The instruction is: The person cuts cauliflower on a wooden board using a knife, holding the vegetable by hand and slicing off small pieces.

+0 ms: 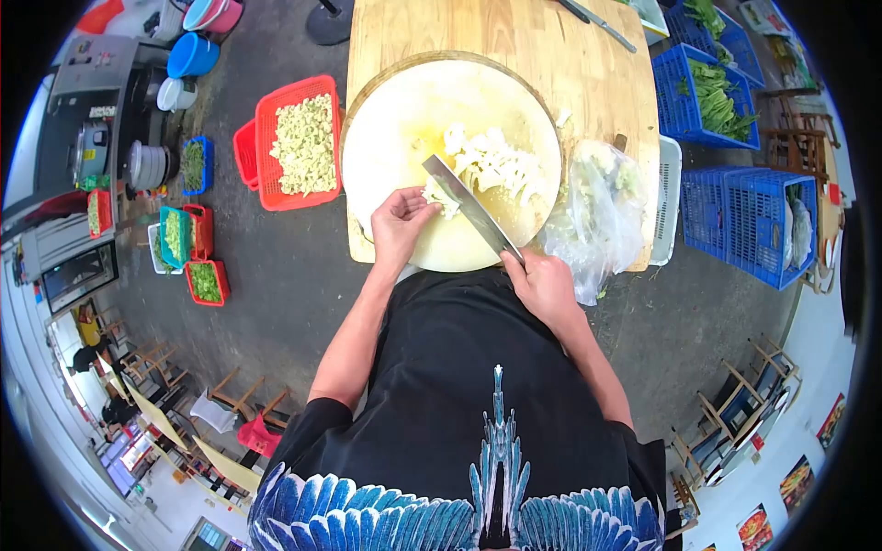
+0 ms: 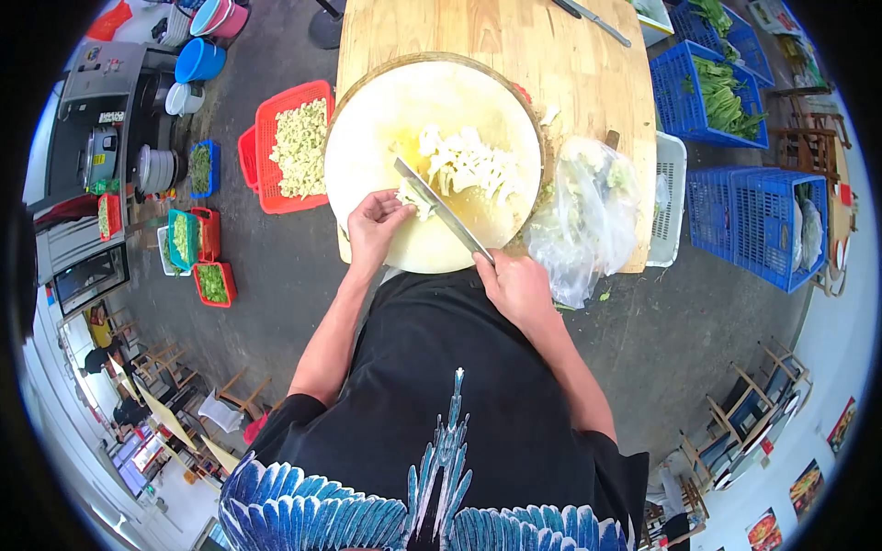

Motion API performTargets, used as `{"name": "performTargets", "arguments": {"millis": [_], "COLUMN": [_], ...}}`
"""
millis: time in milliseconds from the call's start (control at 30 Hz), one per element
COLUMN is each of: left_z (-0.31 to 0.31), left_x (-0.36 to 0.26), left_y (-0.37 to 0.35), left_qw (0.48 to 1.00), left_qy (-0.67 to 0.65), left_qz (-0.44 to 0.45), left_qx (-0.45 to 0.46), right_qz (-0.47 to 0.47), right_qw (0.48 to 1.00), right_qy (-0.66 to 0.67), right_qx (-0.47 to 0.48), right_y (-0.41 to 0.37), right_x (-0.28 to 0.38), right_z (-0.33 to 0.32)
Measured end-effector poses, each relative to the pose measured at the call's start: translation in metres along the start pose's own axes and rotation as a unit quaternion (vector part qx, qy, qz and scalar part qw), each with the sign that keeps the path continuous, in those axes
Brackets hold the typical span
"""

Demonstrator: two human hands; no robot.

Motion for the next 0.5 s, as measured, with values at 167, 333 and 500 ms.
{"name": "performTargets", "arguments": {"millis": [167, 333, 500], "left_z": [-0.001, 0.015, 0.027], "left_x": [-0.001, -0.078, -0.075], "left_y": [-0.002, -0.022, -0.024], "left_qw": [0.998, 0.931, 0.901], "left_qy": [0.046, 0.311, 0.349], "left_qz": [-0.027, 0.163, 0.258], "left_qx": [-0.021, -0.101, -0.005], "right_qz": [0.011, 0.024, 0.022], "right_qw": [1.0, 1.0, 1.0], "right_qy": [-0.007, -0.018, -0.011], "right_qx": [0.002, 0.006, 0.007], "right_y": [0.007, 0.008, 0.007], "right_x": [0.004, 0.01, 0.011], "right_z": [0.002, 0.003, 0.004]}}
Point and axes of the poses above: each hand's wrist, its own y-axis towards the middle knuckle, its own z-axis out of the palm, x = y × z, the point moved 8 cm from there along y, towards the middle knuckle, and after that the axes turned 14 degrees about x, right-handed, at the moved point
